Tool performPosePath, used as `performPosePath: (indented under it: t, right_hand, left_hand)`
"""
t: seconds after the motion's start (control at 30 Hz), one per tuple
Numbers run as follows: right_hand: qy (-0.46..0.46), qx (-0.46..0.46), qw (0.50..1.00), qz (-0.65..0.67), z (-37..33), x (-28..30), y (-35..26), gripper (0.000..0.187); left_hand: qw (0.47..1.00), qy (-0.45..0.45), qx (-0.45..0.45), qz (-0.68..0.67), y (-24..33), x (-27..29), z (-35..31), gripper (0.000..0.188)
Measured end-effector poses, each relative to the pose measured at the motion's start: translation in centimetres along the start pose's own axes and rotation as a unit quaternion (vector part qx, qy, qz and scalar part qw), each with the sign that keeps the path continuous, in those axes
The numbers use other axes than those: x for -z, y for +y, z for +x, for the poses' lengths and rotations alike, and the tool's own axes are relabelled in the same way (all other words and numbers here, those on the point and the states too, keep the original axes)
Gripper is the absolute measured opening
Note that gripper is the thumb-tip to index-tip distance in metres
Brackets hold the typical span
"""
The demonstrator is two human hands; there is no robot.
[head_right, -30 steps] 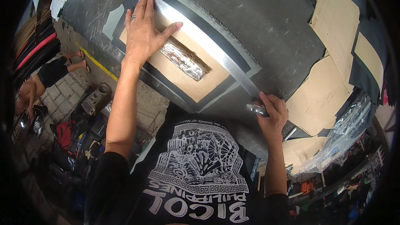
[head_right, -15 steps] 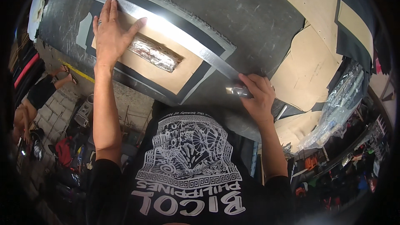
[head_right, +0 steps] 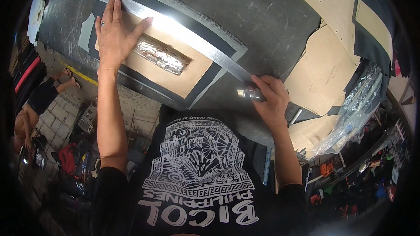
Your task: The person cuts material along templates using a utility knife and a metal ruler, then aligns, layers, and trims additional fabric pieces on the workbench.
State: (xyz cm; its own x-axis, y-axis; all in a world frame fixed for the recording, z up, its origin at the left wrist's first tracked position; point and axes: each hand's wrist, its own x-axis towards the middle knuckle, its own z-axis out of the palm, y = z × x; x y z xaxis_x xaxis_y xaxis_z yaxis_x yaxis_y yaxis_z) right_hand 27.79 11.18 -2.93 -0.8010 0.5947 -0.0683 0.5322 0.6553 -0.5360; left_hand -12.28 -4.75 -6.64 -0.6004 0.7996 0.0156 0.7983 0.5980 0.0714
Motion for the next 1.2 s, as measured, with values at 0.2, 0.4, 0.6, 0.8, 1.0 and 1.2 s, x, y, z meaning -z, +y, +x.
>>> performPosePath:
  t: [0.2,0.4,0.6,0.8,1.0,1.2]
  right_hand:
    - [-0.005,-0.001,1.0,0.007,1.4,0.2,-0.8,0.045]
    - [-0.07,-0.109,0.99,0.057,2.2,1.3,-4.7,0.053]
    - [-0.042,0.013,0.991,0.124,9.9,-1.5,-12.1,0.05]
    - [-0.055,0.19,0.977,0.078,22.5,-9.4,-19.2,0.05]
    - [-0.034,0.263,0.964,-0.003,29.2,-14.6,-20.3,0.054]
    - [-0.109,0.208,0.971,-0.053,29.1,-13.7,-22.1,0.055]
  left_hand:
    - [1.0,0.018,0.012,0.004,-0.7,0.6,0.3,0.113]
    - [0.999,-0.002,0.043,-0.023,-0.4,2.2,-0.6,0.106]
    - [0.997,-0.062,0.043,0.01,0.2,1.3,-1.0,0.105]
    - [0.986,-0.154,0.054,0.044,2.9,3.6,-0.6,0.123]
    - [0.978,-0.196,0.067,0.023,4.0,3.3,-0.3,0.141]
    - [0.979,-0.191,0.066,0.032,4.0,2.8,-0.5,0.141]
